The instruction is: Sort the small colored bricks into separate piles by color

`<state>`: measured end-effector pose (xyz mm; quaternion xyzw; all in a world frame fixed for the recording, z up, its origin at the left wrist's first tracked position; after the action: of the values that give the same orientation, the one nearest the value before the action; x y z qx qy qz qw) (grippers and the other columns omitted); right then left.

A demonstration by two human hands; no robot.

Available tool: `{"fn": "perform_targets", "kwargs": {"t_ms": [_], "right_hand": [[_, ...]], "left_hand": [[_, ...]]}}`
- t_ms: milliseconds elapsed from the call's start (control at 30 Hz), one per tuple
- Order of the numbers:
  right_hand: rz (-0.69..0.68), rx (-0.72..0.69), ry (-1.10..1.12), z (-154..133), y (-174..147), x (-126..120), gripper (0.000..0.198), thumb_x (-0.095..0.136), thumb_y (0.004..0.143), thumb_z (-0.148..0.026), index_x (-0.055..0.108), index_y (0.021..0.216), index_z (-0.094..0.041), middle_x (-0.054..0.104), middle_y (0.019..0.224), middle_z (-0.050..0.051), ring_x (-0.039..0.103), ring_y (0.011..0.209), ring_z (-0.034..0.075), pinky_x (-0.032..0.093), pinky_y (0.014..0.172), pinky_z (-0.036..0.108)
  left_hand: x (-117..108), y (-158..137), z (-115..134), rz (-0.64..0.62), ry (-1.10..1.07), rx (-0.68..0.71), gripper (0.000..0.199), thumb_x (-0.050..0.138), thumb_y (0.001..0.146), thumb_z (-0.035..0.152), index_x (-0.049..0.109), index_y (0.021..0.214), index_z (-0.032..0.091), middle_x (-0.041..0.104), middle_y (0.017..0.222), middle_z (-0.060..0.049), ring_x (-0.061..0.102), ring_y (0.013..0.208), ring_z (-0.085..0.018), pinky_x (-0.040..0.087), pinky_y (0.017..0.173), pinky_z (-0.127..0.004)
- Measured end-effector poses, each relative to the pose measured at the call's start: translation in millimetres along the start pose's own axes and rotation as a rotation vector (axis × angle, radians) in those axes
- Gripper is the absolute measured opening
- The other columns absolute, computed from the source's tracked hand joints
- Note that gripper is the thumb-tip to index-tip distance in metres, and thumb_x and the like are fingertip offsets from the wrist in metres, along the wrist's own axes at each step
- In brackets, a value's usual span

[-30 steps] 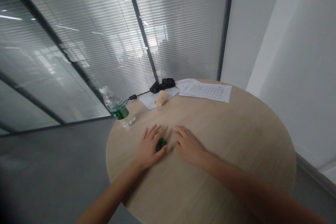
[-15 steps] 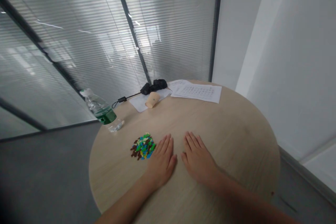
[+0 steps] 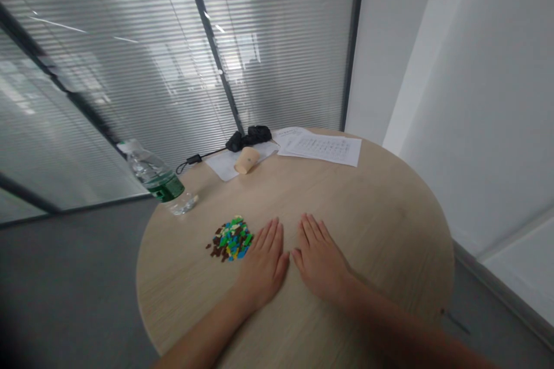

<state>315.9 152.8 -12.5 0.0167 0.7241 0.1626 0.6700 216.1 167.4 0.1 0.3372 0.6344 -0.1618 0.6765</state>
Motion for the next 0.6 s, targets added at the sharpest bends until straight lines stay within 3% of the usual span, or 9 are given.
{"fn": "perform_targets", "kwargs": {"t_ms": [200,600], "right_hand": [[0.049,0.000,0.017,1.8,-1.7,3.1,0.056,0.028,0.091,-0.033,0.043,0.130,0.003,0.033,0.141,0.022,0.026,0.133,0.027,0.024,0.109,0.043],[0.062,0.007,0.036,2.4,-1.3,4.1,0.055,0.029,0.090,-0.033,0.043,0.130,0.003,0.034,0.140,0.022,0.027,0.133,0.027,0.025,0.109,0.043]], "left_hand": [[-1.4,1.1,1.6,-0.054,-0.002,-0.015,0.055,0.031,0.090,0.033,0.034,0.135,0.001,0.028,0.143,-0.019,0.026,0.133,-0.027,0.029,0.107,-0.044],[-0.2,0.7,0.7,-0.009,-0.012,-0.012,0.054,0.031,0.090,0.033,0.033,0.135,0.002,0.029,0.143,-0.019,0.025,0.133,-0.027,0.029,0.107,-0.043]]}}
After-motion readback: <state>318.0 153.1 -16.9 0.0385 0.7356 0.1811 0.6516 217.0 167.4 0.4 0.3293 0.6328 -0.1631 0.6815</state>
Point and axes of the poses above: each hand's wrist, its own y-axis towards the middle knuckle, its own x-axis out of the palm, z = x × y, the point moved 7 cm from there along y, towards the middle knuckle
